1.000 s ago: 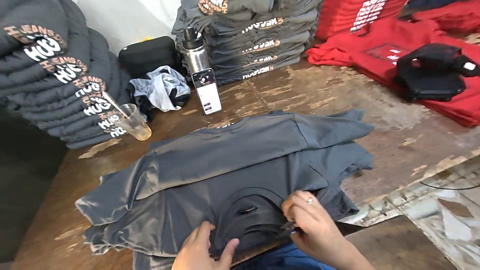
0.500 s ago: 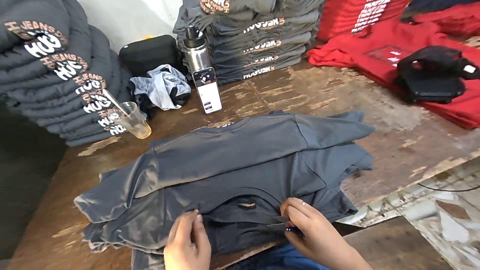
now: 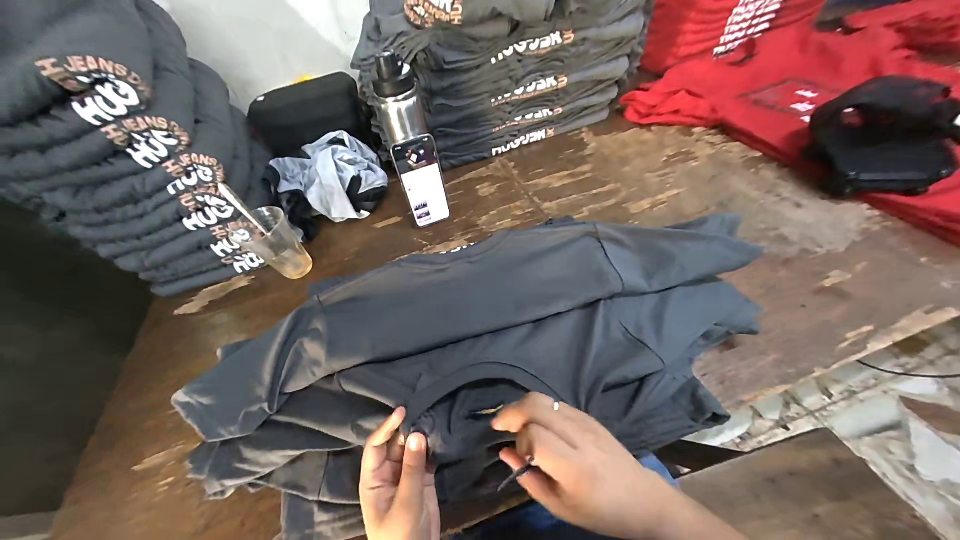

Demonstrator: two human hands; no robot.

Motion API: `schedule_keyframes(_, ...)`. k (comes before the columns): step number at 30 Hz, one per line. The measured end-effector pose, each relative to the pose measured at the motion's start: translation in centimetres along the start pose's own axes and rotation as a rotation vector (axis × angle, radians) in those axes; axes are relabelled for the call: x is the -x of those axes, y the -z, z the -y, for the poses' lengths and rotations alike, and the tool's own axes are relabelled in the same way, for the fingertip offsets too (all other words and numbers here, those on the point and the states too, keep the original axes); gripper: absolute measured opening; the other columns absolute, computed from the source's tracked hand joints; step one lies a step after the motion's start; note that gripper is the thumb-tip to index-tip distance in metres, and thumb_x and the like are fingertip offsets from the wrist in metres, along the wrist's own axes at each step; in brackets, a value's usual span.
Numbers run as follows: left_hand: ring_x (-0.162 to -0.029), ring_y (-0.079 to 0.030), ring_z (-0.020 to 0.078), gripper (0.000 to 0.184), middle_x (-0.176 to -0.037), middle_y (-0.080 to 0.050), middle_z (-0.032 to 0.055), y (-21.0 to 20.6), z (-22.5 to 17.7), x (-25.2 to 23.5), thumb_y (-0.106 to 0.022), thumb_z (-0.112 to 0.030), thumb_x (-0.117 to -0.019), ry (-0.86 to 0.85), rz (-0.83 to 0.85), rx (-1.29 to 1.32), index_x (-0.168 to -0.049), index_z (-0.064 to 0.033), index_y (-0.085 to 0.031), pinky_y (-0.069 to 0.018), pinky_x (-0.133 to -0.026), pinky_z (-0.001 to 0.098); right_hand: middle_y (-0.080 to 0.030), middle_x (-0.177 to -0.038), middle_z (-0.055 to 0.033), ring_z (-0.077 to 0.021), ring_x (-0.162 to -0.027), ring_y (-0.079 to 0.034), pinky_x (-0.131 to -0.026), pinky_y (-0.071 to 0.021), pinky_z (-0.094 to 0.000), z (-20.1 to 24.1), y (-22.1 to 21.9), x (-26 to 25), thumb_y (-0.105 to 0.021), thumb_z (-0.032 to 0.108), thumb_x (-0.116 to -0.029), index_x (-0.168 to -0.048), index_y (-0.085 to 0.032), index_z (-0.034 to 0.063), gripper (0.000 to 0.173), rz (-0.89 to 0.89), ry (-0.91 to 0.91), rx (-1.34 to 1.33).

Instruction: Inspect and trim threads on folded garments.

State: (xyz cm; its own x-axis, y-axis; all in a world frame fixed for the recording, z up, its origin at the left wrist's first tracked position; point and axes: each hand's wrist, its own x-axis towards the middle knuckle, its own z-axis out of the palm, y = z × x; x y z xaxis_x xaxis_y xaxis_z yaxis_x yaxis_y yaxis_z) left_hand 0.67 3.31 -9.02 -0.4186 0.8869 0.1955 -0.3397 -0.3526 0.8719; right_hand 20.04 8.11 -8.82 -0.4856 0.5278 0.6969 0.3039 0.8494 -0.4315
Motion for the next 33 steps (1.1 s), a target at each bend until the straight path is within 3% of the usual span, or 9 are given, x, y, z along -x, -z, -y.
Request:
schedule_keyframes(4,-0.093,-0.073,0.0056,0.026,-0.104,-0.078,-0.0050,0.2,0.0,0.7,-0.058,-0.005,-0.1016,-0.046,0.021,-0.101,-0.122,-0.0169,-0.068,-0.0605,-0.084,0.0243,-0.067,-0.129,-0.0129,-0.0230,-0.118,-0.065,-0.099,-0.0534,-0.0307,0.9,-2.8,-2.4,-0.053,0.006,-0.1038,-0.095,-0.058,0.0083,0.010,-0.018,0.182,-0.154)
schedule_keyframes(9,-0.103,-0.072,0.0076,0.040,-0.113,-0.076,-0.0033,1.2,0.0,1.3,-0.068,-0.003,-0.0946,-0.086,0.165,-0.052,-0.128,-0.0254,-0.066,-0.0580,-0.094,0.0255,-0.070,-0.120,-0.0071,-0.0221,-0.104,-0.065,-0.087,-0.0533,-0.0302,0.5,-3.1,-3.6,-0.051,0.004,-0.1032,-0.093,-0.059,0.0127,0.016,0.053,0.303,-0.108)
schedule_keyframes(13,-0.107,-0.070,0.0058,0.044,-0.119,-0.074,-0.0058,1.4,0.0,1.8,-0.073,-0.002,-0.0908,-0.112,0.244,-0.052,-0.129,-0.0232,-0.069,-0.0567,-0.096,0.0241,-0.071,-0.102,-0.0079,-0.0223,-0.097,-0.064,-0.083,-0.0525,-0.0298,0.3,-3.3,-3.5,-0.051,0.004,-0.1023,-0.090,-0.059,0.0124,0.017,0.038,0.368,-0.104)
schedule_keyframes(18,-0.107,-0.066,-0.0005,0.038,-0.119,-0.071,-0.0130,1.0,0.6,1.8,-0.076,-0.005,-0.0880,-0.229,0.231,-0.255,-0.122,-0.0233,-0.076,-0.0549,-0.094,0.0183,-0.066,-0.092,-0.0101,-0.0234,-0.094,-0.066,-0.085,-0.0548,-0.0285,0.7,-3.7,-2.8,-0.050,0.000,-0.1006,-0.090,-0.056,0.0091,0.015,-0.032,0.328,-0.176)
schedule_keyframes(23,-0.104,-0.062,-0.0075,0.014,-0.111,-0.069,-0.0165,1.2,1.7,1.3,-0.073,-0.015,-0.0935,-0.525,0.162,-0.609,-0.105,-0.0220,-0.079,-0.0517,-0.091,0.0111,-0.065,-0.091,-0.0097,-0.0219,-0.093,-0.065,-0.088,-0.0541,-0.0284,2.1,-4.0,-2.0,-0.053,-0.002,-0.0986,-0.086,-0.057,0.0080,0.016,-0.120,0.270,-0.273)
schedule_keyframes(27,-0.098,-0.063,-0.0064,0.009,-0.103,-0.069,-0.0155,1.2,1.8,1.0,-0.074,-0.016,-0.0915,-0.487,0.106,-0.578,-0.098,-0.0218,-0.077,-0.0532,-0.085,0.0101,-0.068,-0.101,-0.0110,-0.0185,-0.103,-0.069,-0.094,-0.0563,-0.0276,1.9,-4.1,-1.1,-0.060,0.004,-0.0990,-0.089,-0.054,0.0066,0.012,-0.179,0.119,-0.409)
schedule_keyframes(29,-0.094,-0.066,-0.0042,0.005,-0.101,-0.070,-0.0148,1.1,1.3,1.0,-0.075,-0.021,-0.0920,-0.349,0.066,-0.436,-0.096,-0.0241,-0.077,-0.0554,-0.082,0.0118,-0.064,-0.101,-0.0089,-0.0139,-0.097,-0.063,-0.089,-0.0535,-0.0232,1.3,-3.4,-0.8,-0.062,0.020,-0.1009,-0.095,-0.055,0.0059,0.016,-0.120,-0.021,-0.369)
schedule_keyframes(31,-0.092,-0.068,-0.0023,0.003,-0.098,-0.073,-0.0130,1.0,0.9,0.9,-0.076,-0.027,-0.0908,-0.233,0.016,-0.270,-0.093,-0.0254,-0.078,-0.0570,-0.081,0.0149,-0.061,-0.085,-0.0068,-0.0130,-0.078,-0.061,-0.071,-0.0526,-0.0238,0.7,-2.7,-0.4,-0.057,0.035,-0.1037,-0.095,-0.060,0.0050,0.031,-0.030,-0.137,-0.230)
schedule_keyframes(33,-0.092,-0.069,0.0000,0.005,-0.097,-0.074,-0.0100,0.9,0.7,1.0,-0.078,-0.029,-0.0894,-0.165,-0.002,-0.123,-0.091,-0.0240,-0.078,-0.0570,-0.083,0.0178,-0.053,-0.069,-0.0032,-0.0136,-0.062,-0.054,-0.056,-0.0465,-0.0262,0.2,-2.5,-0.1,-0.053,0.040,-0.1038,-0.086,-0.057,0.0084,0.037,0.072,-0.186,-0.098)
